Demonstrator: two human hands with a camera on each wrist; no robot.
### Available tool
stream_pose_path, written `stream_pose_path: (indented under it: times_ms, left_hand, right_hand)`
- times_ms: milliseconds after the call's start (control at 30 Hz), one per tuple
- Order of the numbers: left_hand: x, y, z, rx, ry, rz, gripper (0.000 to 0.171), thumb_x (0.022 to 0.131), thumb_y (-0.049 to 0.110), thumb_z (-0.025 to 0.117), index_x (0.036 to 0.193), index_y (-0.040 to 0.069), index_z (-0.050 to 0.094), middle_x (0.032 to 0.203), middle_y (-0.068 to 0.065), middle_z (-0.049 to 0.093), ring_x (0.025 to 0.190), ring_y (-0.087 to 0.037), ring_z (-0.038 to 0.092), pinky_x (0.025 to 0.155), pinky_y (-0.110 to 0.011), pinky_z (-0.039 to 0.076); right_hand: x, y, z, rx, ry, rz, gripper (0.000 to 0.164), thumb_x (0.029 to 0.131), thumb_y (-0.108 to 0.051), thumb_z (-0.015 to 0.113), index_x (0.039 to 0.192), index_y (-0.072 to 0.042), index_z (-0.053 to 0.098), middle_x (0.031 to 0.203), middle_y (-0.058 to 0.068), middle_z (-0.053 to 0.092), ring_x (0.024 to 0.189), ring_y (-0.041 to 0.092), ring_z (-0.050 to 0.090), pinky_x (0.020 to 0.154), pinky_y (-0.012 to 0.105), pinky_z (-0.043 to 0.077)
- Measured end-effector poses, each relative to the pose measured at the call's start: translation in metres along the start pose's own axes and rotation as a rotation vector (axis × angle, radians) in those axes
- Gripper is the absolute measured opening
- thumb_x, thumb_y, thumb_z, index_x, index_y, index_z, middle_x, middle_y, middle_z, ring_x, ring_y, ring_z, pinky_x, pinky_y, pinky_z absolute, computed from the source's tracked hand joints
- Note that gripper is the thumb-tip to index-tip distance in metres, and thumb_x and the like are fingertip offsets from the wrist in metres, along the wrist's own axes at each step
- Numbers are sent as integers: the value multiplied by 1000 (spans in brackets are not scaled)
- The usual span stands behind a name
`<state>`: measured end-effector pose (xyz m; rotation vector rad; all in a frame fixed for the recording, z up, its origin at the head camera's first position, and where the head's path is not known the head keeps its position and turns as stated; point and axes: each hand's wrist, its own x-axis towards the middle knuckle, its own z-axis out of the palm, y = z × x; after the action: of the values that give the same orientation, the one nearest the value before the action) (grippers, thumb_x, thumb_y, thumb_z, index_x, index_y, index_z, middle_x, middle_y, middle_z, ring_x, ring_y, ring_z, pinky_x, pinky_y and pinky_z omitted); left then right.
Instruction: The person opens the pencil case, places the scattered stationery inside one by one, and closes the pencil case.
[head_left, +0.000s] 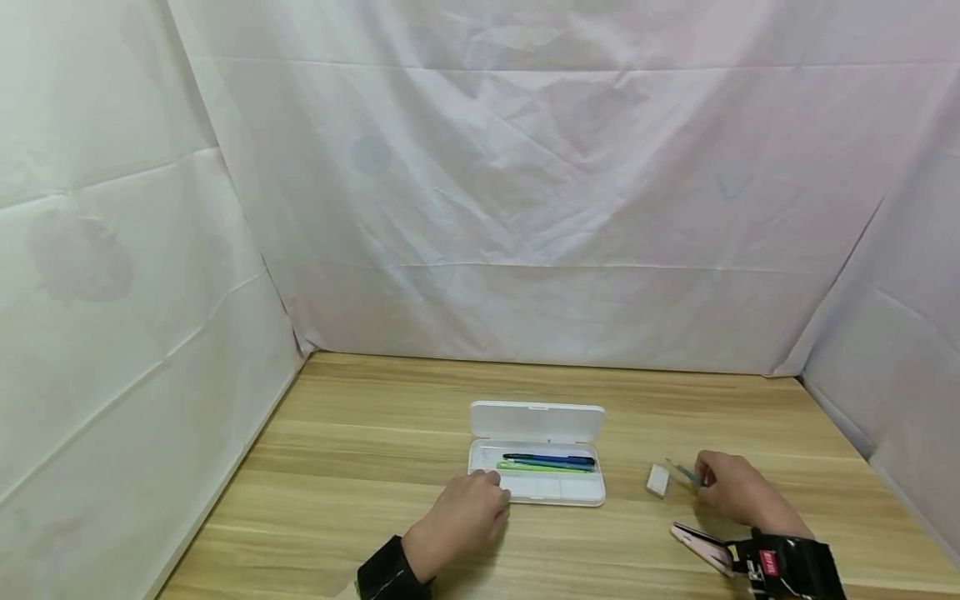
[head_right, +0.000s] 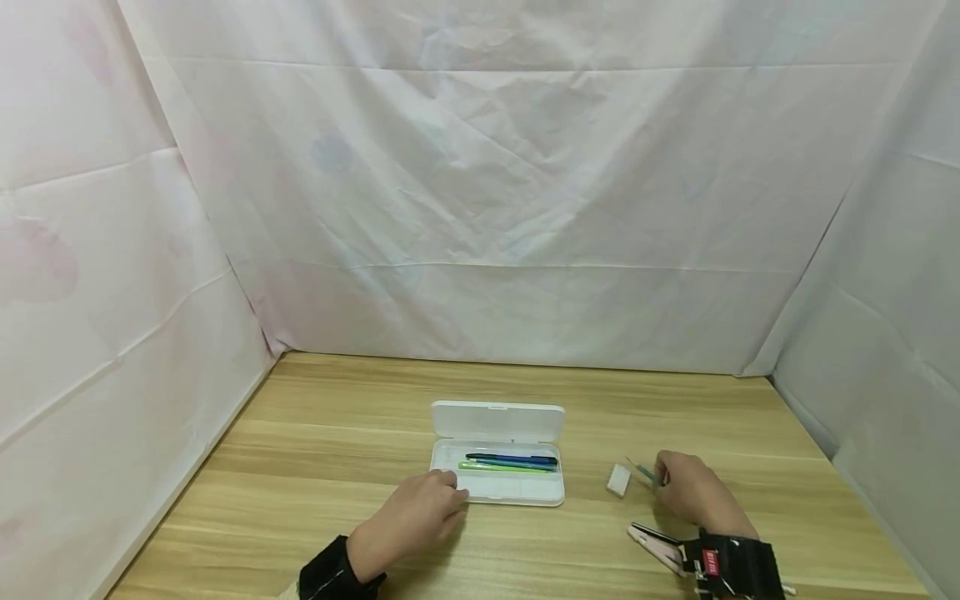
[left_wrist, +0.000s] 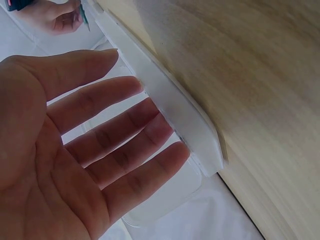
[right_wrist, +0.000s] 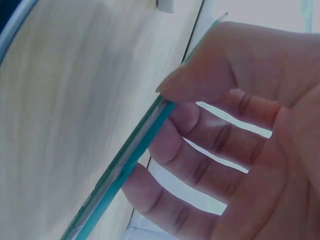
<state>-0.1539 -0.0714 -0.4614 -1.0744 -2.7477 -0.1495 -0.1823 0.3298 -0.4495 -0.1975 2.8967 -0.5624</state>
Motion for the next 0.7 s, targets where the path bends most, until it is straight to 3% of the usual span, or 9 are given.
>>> stream_pose_path:
  times_ms: [267, 700]
  left_hand:
    - [-1, 0, -1, 15, 13, 14, 13, 85, 20, 74, 73, 16, 71, 72, 5, 59, 64, -7, 54, 52, -21, 40]
    - [-1, 0, 1, 24, 13, 18, 15, 85, 21, 74, 72, 16, 69, 73, 5, 58, 64, -7, 52, 53, -21, 40]
  right_hand:
    - [-2, -9, -2, -22, 62, -42, 16, 81, -1, 70, 84, -7, 55, 74, 1, 49, 69, 17, 44, 59, 30, 36]
    - [-3, -23, -6, -21, 50, -59, 14, 83, 0, 70, 90, -6, 59, 80, 2, 55, 75, 18, 47, 64, 35, 42]
